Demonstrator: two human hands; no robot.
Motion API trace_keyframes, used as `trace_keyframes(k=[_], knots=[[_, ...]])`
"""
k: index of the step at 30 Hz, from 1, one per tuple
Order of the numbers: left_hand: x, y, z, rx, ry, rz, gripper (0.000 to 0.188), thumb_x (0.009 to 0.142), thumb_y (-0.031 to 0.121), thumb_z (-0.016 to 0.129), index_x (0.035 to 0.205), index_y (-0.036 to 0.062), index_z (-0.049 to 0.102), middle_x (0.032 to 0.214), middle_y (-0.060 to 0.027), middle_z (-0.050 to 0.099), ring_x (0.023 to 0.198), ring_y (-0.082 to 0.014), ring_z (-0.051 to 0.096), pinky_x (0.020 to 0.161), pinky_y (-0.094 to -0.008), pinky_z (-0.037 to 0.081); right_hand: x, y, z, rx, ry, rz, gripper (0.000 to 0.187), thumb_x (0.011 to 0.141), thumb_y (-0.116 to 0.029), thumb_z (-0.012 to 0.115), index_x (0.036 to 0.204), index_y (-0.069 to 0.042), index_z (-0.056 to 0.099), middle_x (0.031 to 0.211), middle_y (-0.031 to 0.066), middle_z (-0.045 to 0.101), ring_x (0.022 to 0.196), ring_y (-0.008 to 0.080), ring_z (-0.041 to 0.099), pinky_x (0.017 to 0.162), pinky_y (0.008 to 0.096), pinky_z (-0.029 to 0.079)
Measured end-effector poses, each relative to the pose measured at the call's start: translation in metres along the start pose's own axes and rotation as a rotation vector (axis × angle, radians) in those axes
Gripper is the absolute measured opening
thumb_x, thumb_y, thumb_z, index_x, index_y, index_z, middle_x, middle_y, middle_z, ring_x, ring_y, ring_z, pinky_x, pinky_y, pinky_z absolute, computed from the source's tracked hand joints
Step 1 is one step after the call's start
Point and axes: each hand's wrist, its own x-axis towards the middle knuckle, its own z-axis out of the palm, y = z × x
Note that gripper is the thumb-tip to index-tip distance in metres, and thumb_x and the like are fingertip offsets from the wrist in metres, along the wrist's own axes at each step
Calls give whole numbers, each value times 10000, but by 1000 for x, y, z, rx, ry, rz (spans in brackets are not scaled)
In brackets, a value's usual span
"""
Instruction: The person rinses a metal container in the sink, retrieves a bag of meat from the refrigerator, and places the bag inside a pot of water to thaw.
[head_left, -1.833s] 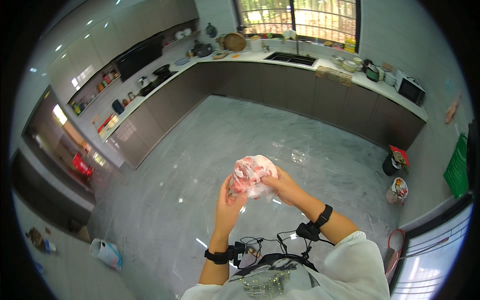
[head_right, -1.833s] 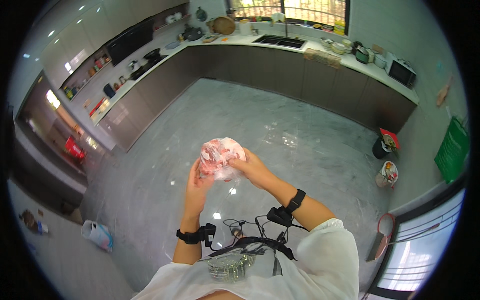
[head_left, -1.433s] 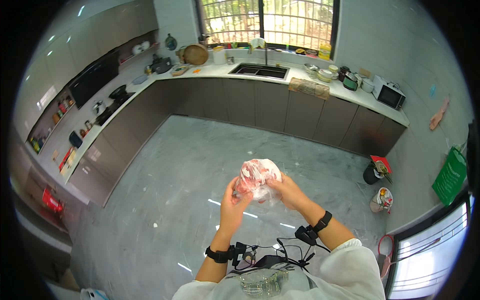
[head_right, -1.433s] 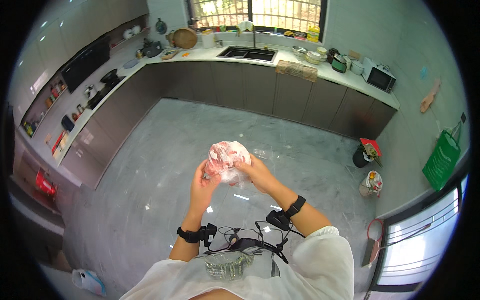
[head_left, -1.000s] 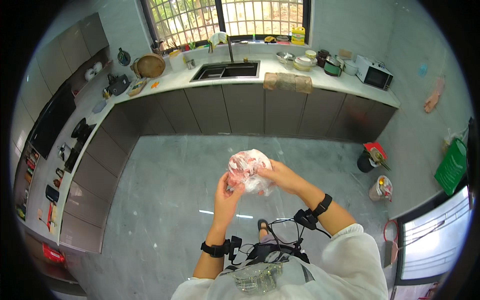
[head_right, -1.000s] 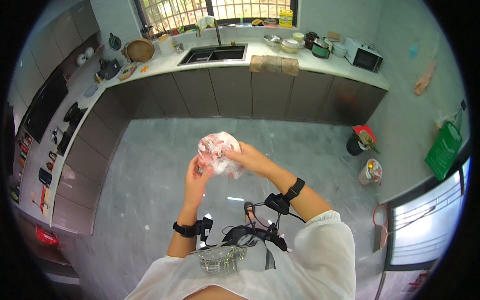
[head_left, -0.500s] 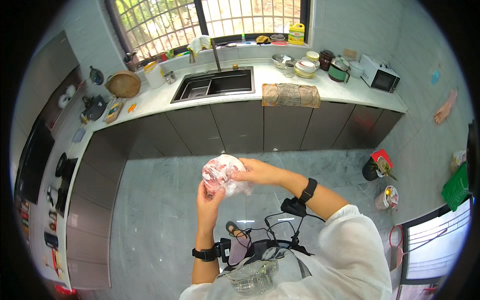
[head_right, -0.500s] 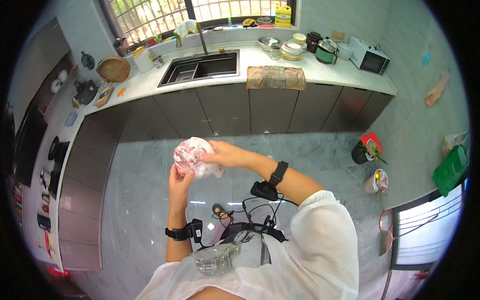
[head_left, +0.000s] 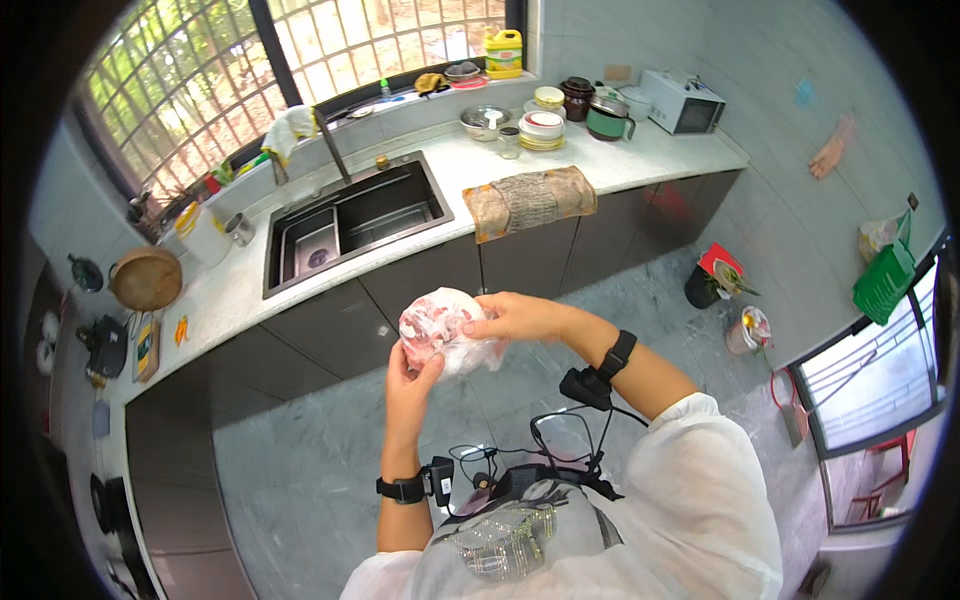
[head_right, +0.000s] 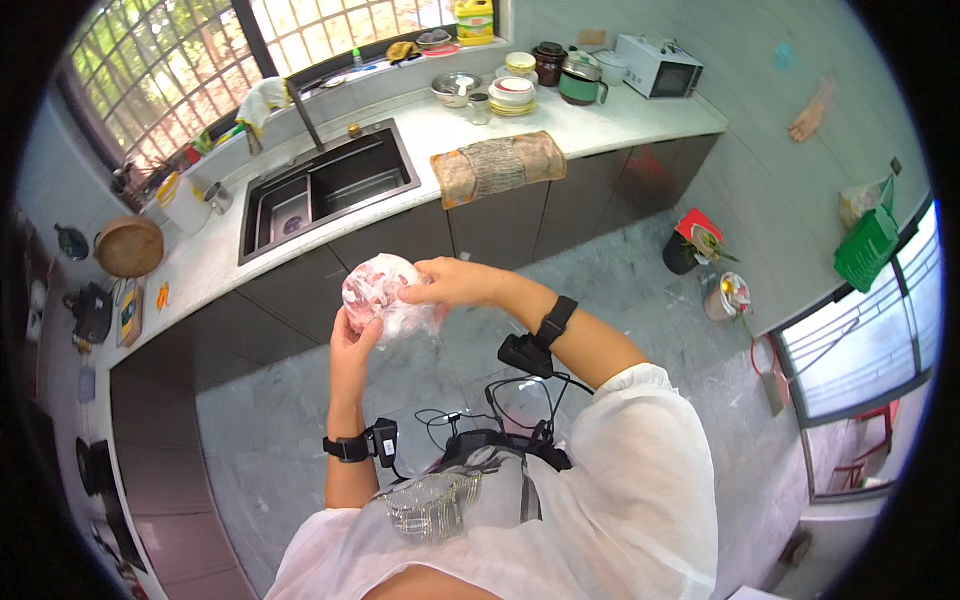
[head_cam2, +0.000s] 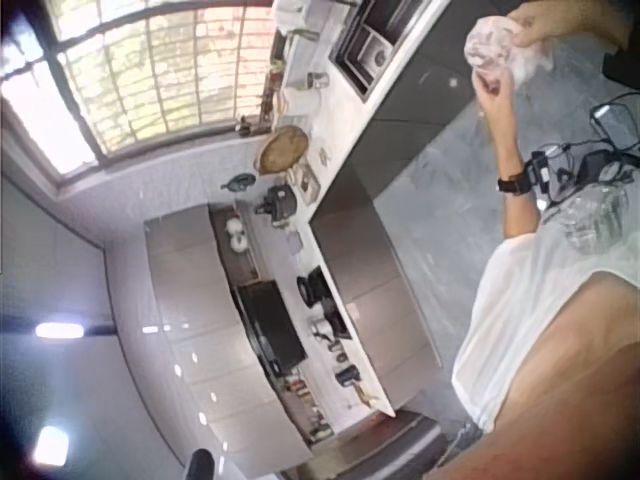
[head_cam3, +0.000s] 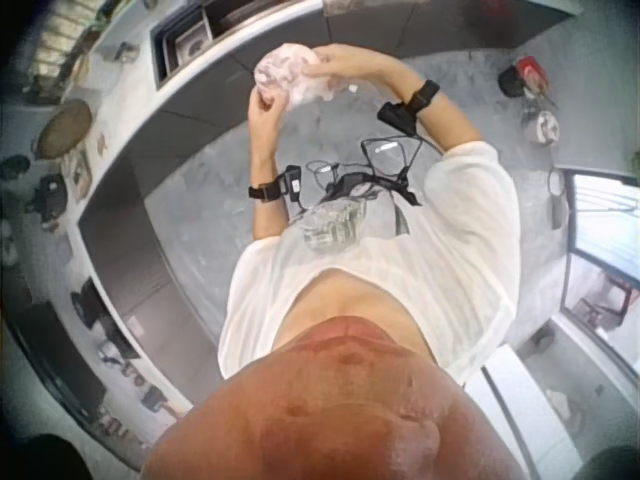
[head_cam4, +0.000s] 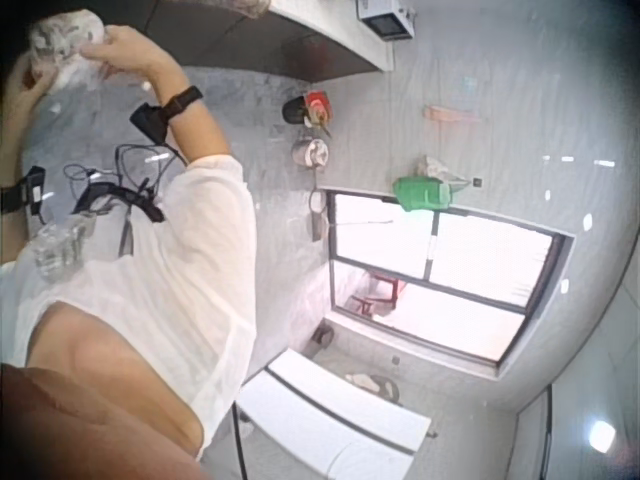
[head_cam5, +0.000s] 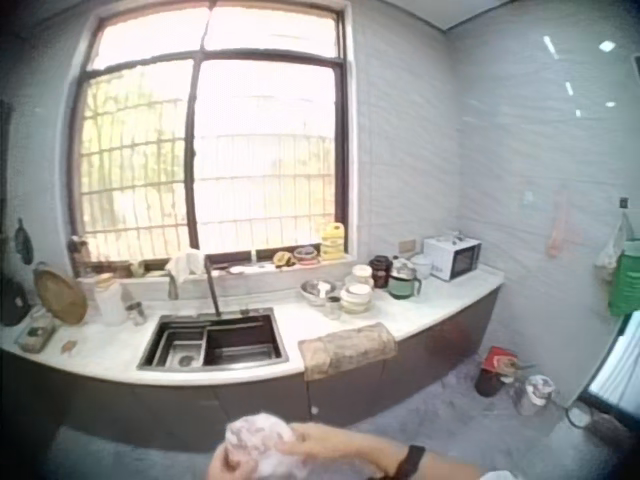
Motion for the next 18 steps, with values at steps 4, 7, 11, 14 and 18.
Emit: trace_keyframes(k=[4,7,11,14,18], knots=[[50,-24,-2,-25,-74,-65,490,815,103,648,1230,-19,417,1157,-81,519,1041,-135,502,910,-278,392,20,12,-31,13,62,93,451,839,-406,599,1043,-4,581,871,63,619,689,127,584,576,252,483],[71,-39,-2,2,-99,-86,477,816,103,648,1218,-20,423,1138,-74,527,1018,-131,510,895,-272,400,26,23,-48,23,99,130,444,841,-402,596,1044,-7,583,866,61,622,684,123,581,569,249,479],[111,-61,16,-21,-114,-119,436,822,96,641,1193,-11,441,1113,-63,539,996,-120,516,879,-264,408,30,32,-86,26,159,127,433,839,-396,602,1038,-13,581,873,58,619,687,120,580,571,246,476],[154,-65,36,29,-136,-118,397,827,79,632,1173,-1,454,1090,-55,552,967,-109,530,858,-257,424,45,27,-131,-3,112,81,437,835,-391,609,1041,-8,575,900,67,613,731,128,586,599,255,490],[204,-78,75,-22,-161,-102,414,824,50,620,1193,-10,444,1098,-68,561,964,-120,548,845,-259,446,40,31,-189,8,149,57,453,830,-392,616,1047,3,568,939,81,603,792,140,588,636,270,506]])
